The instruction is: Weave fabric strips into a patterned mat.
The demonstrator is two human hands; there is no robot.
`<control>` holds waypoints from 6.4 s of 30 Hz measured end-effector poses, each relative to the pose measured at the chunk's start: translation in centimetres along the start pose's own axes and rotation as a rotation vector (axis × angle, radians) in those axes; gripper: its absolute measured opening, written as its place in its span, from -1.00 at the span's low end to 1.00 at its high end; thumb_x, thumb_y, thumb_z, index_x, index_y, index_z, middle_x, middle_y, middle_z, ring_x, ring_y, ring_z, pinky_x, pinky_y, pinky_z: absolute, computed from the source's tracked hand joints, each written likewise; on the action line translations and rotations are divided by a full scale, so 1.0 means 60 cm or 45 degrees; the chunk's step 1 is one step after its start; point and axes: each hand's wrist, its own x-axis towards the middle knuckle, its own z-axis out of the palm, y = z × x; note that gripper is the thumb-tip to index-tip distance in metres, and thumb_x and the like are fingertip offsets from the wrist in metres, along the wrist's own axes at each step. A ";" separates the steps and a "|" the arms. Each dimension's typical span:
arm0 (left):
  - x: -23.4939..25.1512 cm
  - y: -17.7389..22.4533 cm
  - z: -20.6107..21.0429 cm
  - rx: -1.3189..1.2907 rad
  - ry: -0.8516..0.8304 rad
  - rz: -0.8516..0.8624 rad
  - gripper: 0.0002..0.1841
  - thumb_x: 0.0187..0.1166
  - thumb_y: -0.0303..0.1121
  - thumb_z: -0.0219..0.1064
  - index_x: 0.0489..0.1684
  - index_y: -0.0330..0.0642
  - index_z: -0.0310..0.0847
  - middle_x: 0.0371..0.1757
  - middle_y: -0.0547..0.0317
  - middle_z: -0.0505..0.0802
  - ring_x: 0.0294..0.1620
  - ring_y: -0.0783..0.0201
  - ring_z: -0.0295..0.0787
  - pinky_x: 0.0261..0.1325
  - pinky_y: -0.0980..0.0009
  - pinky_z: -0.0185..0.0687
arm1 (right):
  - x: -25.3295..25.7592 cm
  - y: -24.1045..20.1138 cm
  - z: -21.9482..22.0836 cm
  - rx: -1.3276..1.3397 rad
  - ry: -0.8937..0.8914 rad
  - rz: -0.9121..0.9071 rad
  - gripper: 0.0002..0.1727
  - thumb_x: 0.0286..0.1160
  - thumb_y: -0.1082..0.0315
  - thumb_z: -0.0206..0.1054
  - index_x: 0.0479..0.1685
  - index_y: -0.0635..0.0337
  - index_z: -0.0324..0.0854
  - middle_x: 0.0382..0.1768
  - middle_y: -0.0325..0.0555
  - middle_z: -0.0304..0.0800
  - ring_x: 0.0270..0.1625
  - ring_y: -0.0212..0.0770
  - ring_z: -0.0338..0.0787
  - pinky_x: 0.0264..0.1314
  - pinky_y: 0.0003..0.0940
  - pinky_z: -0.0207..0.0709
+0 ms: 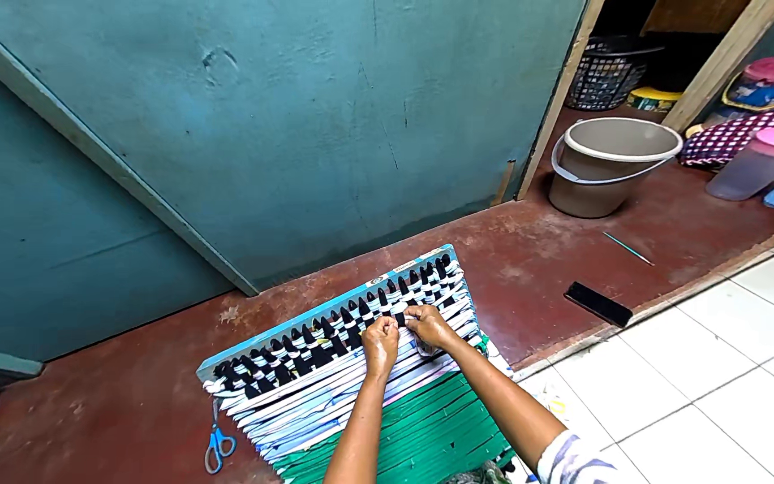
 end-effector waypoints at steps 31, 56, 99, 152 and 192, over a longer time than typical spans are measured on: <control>-0.046 -0.011 -0.045 -0.268 0.098 -0.141 -0.84 0.66 -0.57 0.13 -0.15 -0.50 0.61 -0.44 0.10 0.69 -0.49 0.40 0.58 -0.33 0.44 0.55 | -0.037 -0.006 -0.027 -0.168 0.134 -0.150 -0.66 0.52 0.52 0.30 0.25 0.34 0.72 0.11 0.17 0.87 0.17 0.05 0.85 0.37 0.04 0.60; -0.183 -0.138 -0.374 -0.795 0.545 -0.085 -0.64 0.65 -0.63 -0.09 -0.27 0.01 0.61 -0.73 0.65 0.68 -0.76 0.66 0.53 -0.58 0.66 0.58 | -0.024 0.073 0.021 -0.529 0.760 -0.709 -0.74 0.35 0.58 0.30 -0.09 0.33 0.86 -0.05 0.19 0.89 0.06 0.18 0.89 0.11 0.05 0.75; -0.108 -0.009 -0.148 -0.506 -0.121 0.089 -0.71 0.63 -0.51 0.09 0.12 -0.45 0.65 -0.45 0.36 0.74 -0.59 0.61 0.54 -0.47 0.66 0.50 | -0.121 -0.052 0.078 -0.374 0.208 -0.757 -0.80 0.56 0.51 0.22 -0.14 0.41 0.77 -0.16 0.20 0.82 -0.16 0.13 0.88 -0.12 0.05 0.76; -0.013 -0.027 -0.055 0.106 -0.062 -0.016 -0.83 0.63 -0.54 0.21 -0.20 -0.47 0.71 -0.52 0.01 0.76 -0.51 0.23 0.70 -0.25 0.27 0.66 | 0.008 -0.017 0.044 -0.263 -0.125 -0.174 -0.65 0.76 0.37 0.11 0.24 0.36 0.72 0.08 0.27 0.85 0.24 0.21 0.79 0.43 0.20 0.47; -0.115 -0.258 -0.454 -0.785 0.734 -0.553 -0.83 0.70 -0.64 0.08 -0.23 -0.24 0.54 -0.63 0.37 0.71 -0.72 0.54 0.61 -0.61 0.63 0.59 | -0.005 0.029 0.073 -0.483 0.600 -0.505 -0.76 0.45 0.50 0.29 -0.02 0.35 0.80 -0.07 0.22 0.85 0.10 0.26 0.82 0.12 0.21 0.60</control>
